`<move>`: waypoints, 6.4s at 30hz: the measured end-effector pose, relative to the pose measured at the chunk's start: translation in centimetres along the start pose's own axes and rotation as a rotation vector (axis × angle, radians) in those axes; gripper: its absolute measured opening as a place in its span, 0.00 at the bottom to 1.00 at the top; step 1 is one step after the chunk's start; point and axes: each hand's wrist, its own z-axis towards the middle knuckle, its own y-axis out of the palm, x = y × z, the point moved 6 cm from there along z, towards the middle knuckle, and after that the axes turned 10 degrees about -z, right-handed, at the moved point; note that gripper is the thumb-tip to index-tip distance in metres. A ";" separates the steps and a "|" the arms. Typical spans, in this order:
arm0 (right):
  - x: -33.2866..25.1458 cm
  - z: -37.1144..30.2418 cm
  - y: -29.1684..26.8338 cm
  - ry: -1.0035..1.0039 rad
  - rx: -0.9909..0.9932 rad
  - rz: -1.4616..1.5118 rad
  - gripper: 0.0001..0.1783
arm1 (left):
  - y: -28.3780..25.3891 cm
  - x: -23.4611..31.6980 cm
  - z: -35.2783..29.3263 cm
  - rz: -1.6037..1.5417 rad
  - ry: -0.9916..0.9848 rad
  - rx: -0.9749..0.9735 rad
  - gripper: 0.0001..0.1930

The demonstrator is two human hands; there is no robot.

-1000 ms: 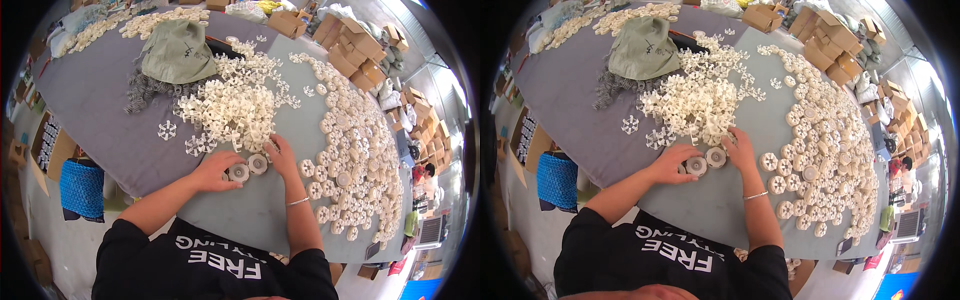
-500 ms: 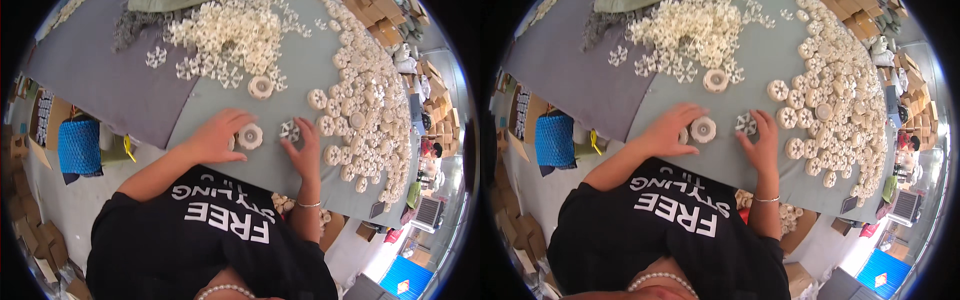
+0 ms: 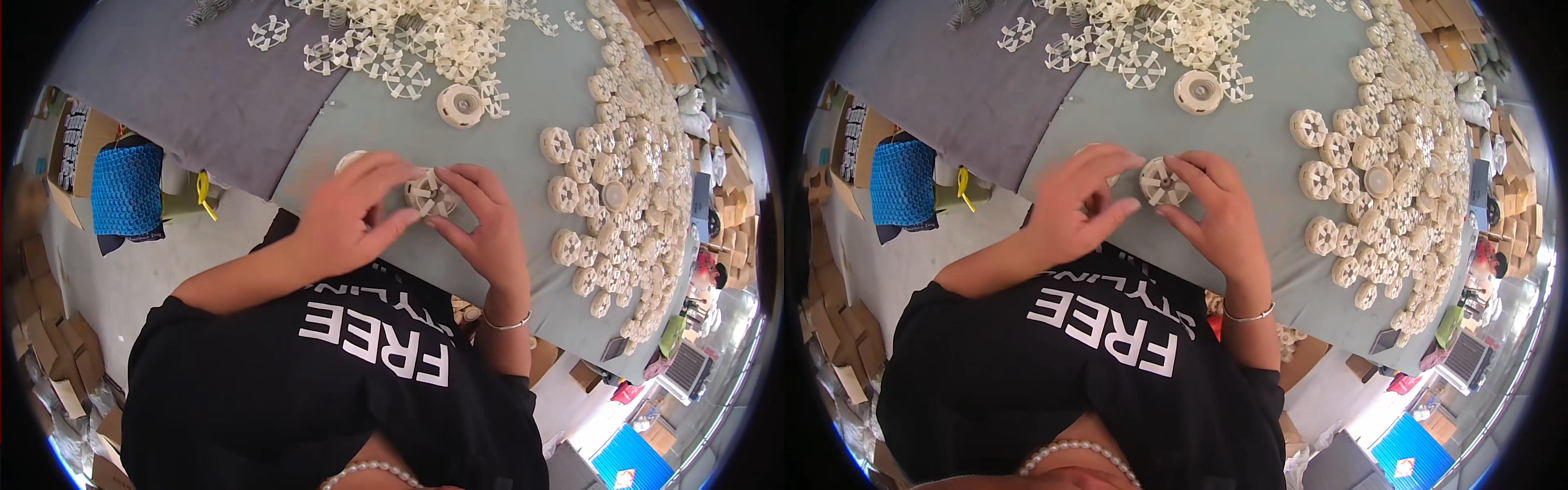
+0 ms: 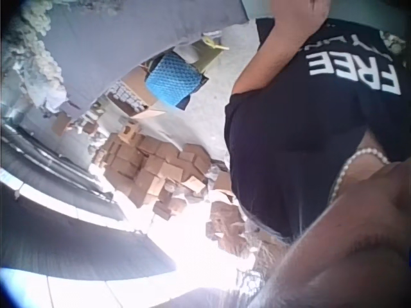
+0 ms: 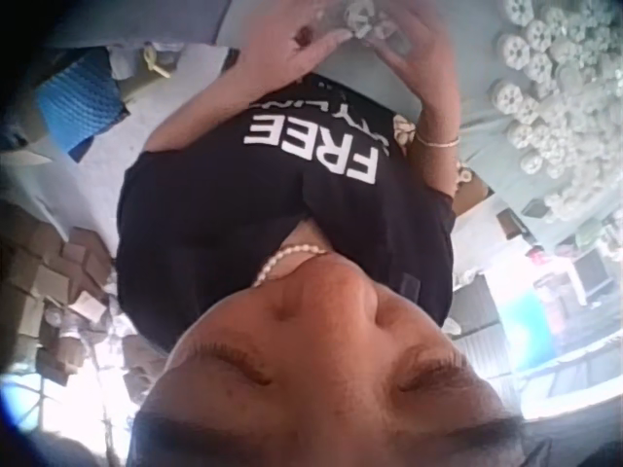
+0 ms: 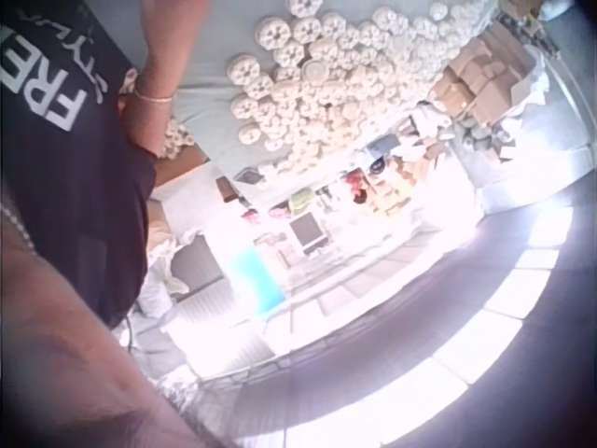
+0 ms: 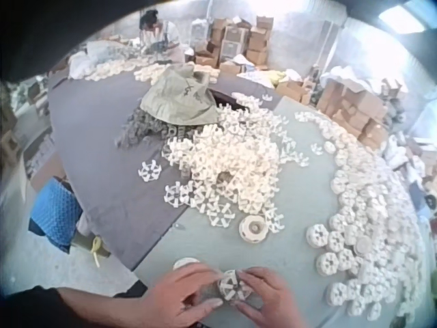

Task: The person assembles small white plastic components by hand on a table. They pick up a base piece and a cross-shaped insert, fit them together, and place the finished unit into a cardboard box. The person repeats this process for multiple units, occasionally using a metal tray to transfer the assembled parts into the box.

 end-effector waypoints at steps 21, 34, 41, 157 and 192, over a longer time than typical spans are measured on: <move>8.6 8.2 -2.4 0.100 0.234 -0.378 0.20 | -2.5 -2.0 1.0 0.428 -0.121 0.026 0.40; 2.3 -1.1 1.0 0.322 0.022 -0.359 0.24 | -1.0 -3.7 -1.0 0.069 -0.065 -0.079 0.28; 4.3 -1.7 -0.9 0.534 0.116 -0.512 0.37 | -1.2 -3.9 -1.1 -0.036 -0.066 -0.070 0.24; 7.4 -2.1 0.0 0.309 0.348 0.012 0.36 | 5.2 -1.7 2.5 0.325 0.214 -0.333 0.37; 5.0 -9.7 -1.3 0.471 0.399 0.096 0.33 | 3.8 -2.4 1.2 -0.144 -0.268 -0.359 0.42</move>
